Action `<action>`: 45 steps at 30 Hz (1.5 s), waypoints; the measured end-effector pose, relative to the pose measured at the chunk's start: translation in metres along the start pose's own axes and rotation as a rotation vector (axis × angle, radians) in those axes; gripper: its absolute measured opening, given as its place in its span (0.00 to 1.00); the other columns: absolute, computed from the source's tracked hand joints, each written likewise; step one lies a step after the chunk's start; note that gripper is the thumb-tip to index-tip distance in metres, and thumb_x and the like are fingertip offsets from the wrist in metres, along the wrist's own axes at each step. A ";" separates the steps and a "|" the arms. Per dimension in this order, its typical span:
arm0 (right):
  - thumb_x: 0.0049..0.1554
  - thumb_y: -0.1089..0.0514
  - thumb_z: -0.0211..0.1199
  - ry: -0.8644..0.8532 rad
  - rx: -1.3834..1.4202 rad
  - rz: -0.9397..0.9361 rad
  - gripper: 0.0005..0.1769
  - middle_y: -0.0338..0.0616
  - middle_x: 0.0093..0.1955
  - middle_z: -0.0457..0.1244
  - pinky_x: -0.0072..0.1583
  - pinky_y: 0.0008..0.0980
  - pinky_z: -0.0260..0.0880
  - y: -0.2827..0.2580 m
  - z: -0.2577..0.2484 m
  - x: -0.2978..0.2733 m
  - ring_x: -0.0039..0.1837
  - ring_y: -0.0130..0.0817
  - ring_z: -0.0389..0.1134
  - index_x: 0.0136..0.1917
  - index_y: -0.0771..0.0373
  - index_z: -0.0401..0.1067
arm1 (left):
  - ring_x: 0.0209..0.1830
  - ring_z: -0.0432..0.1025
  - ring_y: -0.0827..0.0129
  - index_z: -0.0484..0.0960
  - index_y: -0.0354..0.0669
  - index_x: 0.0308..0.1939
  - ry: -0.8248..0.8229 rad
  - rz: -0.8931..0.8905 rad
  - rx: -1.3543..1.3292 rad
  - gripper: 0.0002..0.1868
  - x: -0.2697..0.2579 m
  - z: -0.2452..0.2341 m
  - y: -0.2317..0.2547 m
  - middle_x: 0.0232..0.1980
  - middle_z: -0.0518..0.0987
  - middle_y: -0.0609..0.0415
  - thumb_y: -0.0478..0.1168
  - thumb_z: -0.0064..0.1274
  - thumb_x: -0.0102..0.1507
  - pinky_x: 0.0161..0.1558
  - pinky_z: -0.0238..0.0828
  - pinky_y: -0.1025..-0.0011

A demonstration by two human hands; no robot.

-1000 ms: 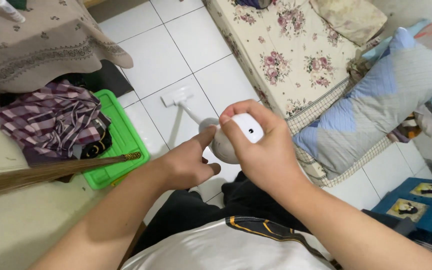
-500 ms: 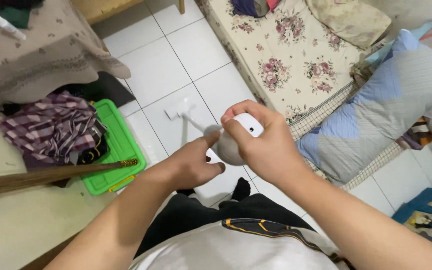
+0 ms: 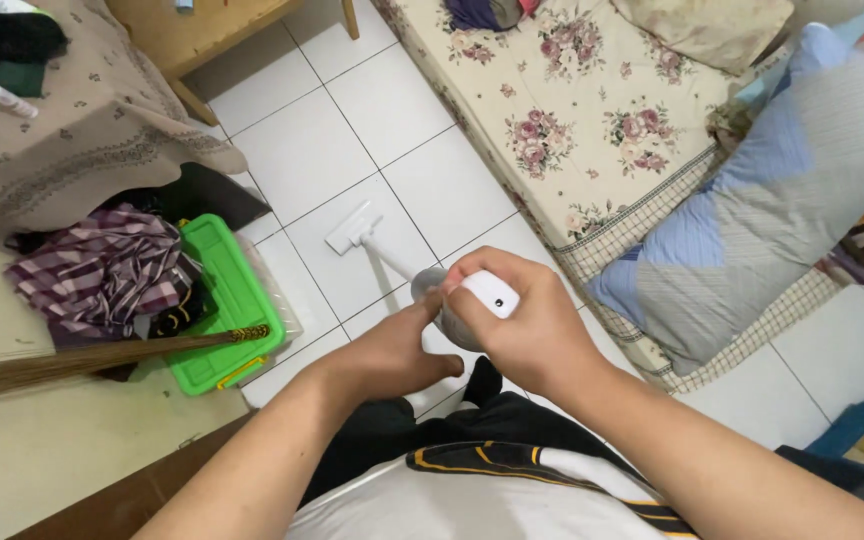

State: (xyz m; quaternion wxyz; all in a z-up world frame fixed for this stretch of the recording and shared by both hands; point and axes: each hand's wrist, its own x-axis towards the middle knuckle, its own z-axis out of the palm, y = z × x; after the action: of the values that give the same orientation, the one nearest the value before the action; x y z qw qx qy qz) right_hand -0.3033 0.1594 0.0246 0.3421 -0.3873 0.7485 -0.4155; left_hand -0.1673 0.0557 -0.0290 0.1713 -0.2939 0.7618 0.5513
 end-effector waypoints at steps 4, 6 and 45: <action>0.55 0.54 0.62 -0.094 0.093 0.081 0.10 0.38 0.37 0.71 0.46 0.28 0.71 -0.022 -0.020 -0.005 0.41 0.22 0.68 0.45 0.62 0.76 | 0.73 0.64 0.53 0.64 0.51 0.74 0.001 -0.110 0.017 0.46 -0.011 -0.002 0.038 0.70 0.71 0.42 0.47 0.61 0.52 0.71 0.60 0.65; 0.54 0.53 0.61 -0.144 0.130 0.182 0.11 0.37 0.35 0.71 0.41 0.29 0.71 -0.040 -0.036 -0.006 0.37 0.22 0.68 0.44 0.61 0.77 | 0.71 0.68 0.54 0.66 0.49 0.73 0.037 -0.027 -0.032 0.45 -0.014 0.002 0.046 0.69 0.75 0.42 0.47 0.61 0.50 0.70 0.62 0.66; 0.54 0.52 0.64 -0.016 -0.007 0.220 0.11 0.42 0.33 0.69 0.40 0.31 0.68 -0.031 -0.084 0.021 0.38 0.26 0.65 0.46 0.60 0.78 | 0.77 0.62 0.62 0.60 0.40 0.77 -0.070 0.190 -0.330 0.53 0.006 -0.005 0.087 0.74 0.70 0.45 0.54 0.64 0.53 0.74 0.53 0.70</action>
State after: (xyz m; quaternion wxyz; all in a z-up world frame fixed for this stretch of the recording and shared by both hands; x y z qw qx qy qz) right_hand -0.3743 0.1601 0.0830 0.3904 -0.3072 0.7852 -0.3698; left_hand -0.2274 0.0681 0.0336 0.0945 -0.2254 0.6788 0.6925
